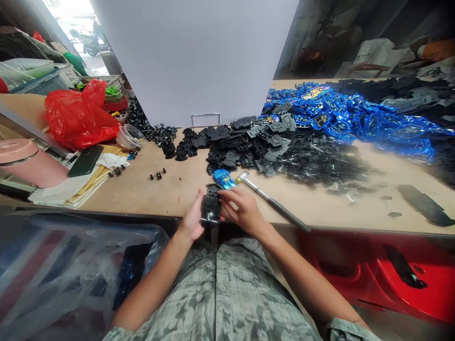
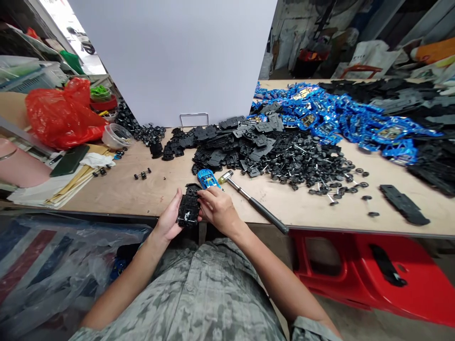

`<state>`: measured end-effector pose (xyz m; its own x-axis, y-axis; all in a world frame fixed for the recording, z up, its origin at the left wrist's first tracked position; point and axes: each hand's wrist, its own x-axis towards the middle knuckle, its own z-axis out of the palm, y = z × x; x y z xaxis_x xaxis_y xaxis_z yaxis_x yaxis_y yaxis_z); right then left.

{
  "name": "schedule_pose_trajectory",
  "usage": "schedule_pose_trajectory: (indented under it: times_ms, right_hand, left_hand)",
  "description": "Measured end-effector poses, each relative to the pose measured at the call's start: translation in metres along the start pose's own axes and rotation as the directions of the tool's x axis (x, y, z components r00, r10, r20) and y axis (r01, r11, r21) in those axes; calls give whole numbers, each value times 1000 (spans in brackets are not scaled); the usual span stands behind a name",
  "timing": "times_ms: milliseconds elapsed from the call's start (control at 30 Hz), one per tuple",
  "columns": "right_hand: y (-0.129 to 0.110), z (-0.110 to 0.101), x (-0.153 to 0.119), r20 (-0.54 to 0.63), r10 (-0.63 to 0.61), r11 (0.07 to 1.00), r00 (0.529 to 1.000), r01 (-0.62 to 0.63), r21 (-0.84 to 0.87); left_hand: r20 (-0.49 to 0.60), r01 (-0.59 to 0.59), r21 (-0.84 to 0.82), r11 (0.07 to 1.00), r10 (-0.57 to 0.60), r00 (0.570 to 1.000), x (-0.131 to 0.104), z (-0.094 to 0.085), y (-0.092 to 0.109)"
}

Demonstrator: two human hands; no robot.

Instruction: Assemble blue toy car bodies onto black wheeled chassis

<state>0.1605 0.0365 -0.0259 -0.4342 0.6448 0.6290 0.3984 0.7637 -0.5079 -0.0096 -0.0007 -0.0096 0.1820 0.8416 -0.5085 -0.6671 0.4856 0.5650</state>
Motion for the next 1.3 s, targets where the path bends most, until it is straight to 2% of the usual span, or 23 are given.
schedule_pose_trajectory:
  times_ms: [67,133,267,367,467,633,800,1033,1133,1233,1300]
  right_hand:
    - [1,-6,-1,9,29,999,1000,-29,-19]
    - [2,-13,-2,-44,26,999,999,-27,-20]
    - [1,-25,-3,-168,-78,996,983,83,23]
    - [4,-22,-3,-110,-199,980,974,200,-4]
    - [13,-14,-4,-38,-275,960,961,272,-59]
    - [25,-9,-8,19,-318,945,948,319,-76]
    - [28,-11,-12,65,-377,913,924,382,-144]
    - [31,-9,-16,131,-345,922,929,362,-135]
    - [32,-12,-16,74,-314,936,947,322,-141]
    - [36,-18,-16,14,-250,956,968,249,-156]
    - [40,-21,-16,86,-207,942,975,222,-251]
  left_hand:
    - [-1,-29,7,1000,30,1000,-2,0,2]
    - [-4,-55,9,998,55,998,-4,-2,6]
    - [14,-8,20,1000,7,1000,-7,-4,9]
    - [65,31,10,999,-31,997,-8,-3,6]
    - [87,21,15,1000,-23,996,-12,0,2]
    - [62,-49,94,994,43,997,-18,3,0]
    - [52,-73,95,993,68,996,-18,3,0]
    - [45,-83,70,994,80,996,-15,3,-3]
    - [51,-85,58,995,82,995,-14,0,-1]
    - [55,-39,21,999,38,998,-15,-3,6]
    - [40,-26,-38,999,28,999,-15,-5,12]
